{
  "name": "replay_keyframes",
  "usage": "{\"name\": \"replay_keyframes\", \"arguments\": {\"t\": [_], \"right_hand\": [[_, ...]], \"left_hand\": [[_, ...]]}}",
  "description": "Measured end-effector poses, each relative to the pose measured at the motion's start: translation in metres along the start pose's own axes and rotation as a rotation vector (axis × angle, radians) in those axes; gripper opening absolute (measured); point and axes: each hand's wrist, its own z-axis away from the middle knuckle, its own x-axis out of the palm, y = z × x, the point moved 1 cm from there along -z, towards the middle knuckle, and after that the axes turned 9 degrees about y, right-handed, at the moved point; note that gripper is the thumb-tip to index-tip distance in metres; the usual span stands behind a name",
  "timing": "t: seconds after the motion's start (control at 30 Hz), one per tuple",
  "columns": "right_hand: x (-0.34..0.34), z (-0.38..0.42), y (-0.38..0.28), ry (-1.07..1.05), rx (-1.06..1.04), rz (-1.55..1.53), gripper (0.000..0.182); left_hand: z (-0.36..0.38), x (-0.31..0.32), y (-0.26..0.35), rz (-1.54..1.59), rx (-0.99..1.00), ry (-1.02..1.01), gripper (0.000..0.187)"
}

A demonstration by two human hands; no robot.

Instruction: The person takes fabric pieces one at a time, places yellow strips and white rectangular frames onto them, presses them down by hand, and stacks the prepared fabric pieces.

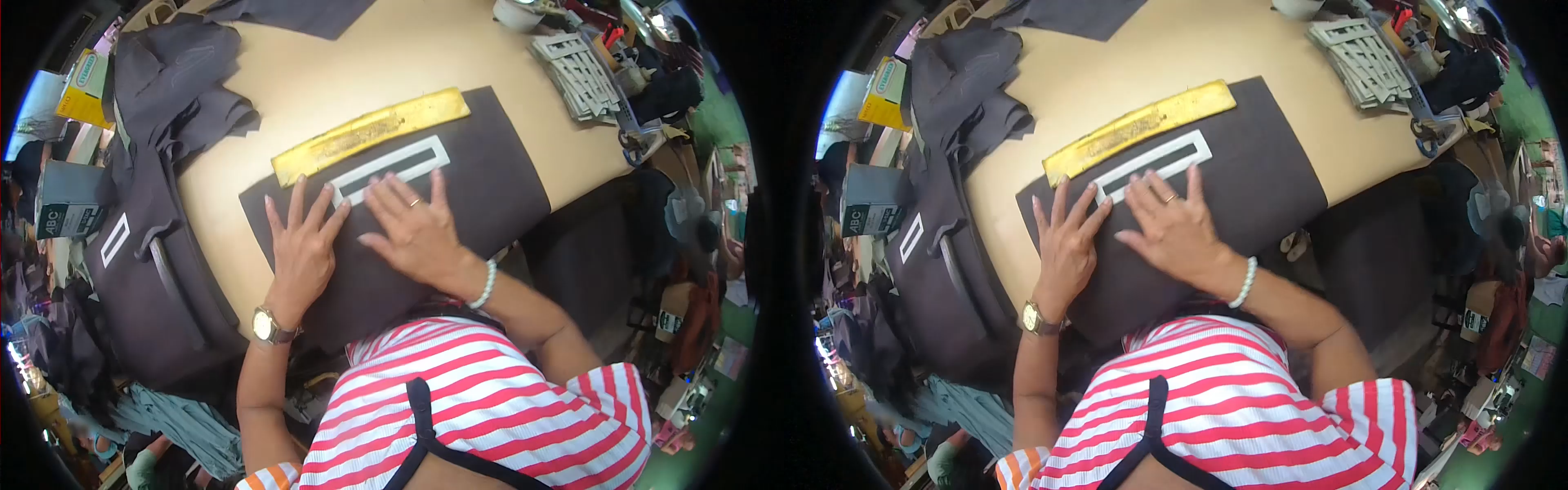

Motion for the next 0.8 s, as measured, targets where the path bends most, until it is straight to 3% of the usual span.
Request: {"name": "replay_keyframes", "arguments": {"t": [0.37, 0.47, 0.5, 0.53, 0.63, 0.73, 0.8], "right_hand": [[-0.048, 0.001, 0.093, -0.032, 0.05, 0.373, 0.037], [-0.048, -0.033, 0.105, -0.015, 0.114, 0.363, 0.034], [-0.045, -0.047, 0.108, 0.015, 0.12, 0.339, 0.033], [-0.032, -0.054, 0.109, 0.119, -0.037, 0.291, 0.03], [0.018, -0.082, 0.112, -0.033, -0.179, -0.038, 0.032], [0.037, -0.126, 0.135, 0.008, -0.061, 0.075, 0.036], [0.048, -0.134, 0.151, 0.174, -0.005, 0.155, 0.038]], "left_hand": [[0.016, 0.0, 0.017, -0.194, -0.004, 0.026, 0.043], [0.029, -0.009, 0.017, -0.147, -0.135, 0.001, 0.044], [0.03, -0.008, 0.018, -0.124, -0.172, 0.03, 0.043], [0.033, -0.007, 0.021, -0.102, -0.212, 0.054, 0.042], [0.037, 0.003, 0.027, -0.08, -0.294, 0.121, 0.039], [0.038, 0.009, 0.029, -0.05, -0.341, 0.184, 0.037], [0.039, 0.008, 0.028, 0.05, -0.416, 0.184, 0.04]]}}
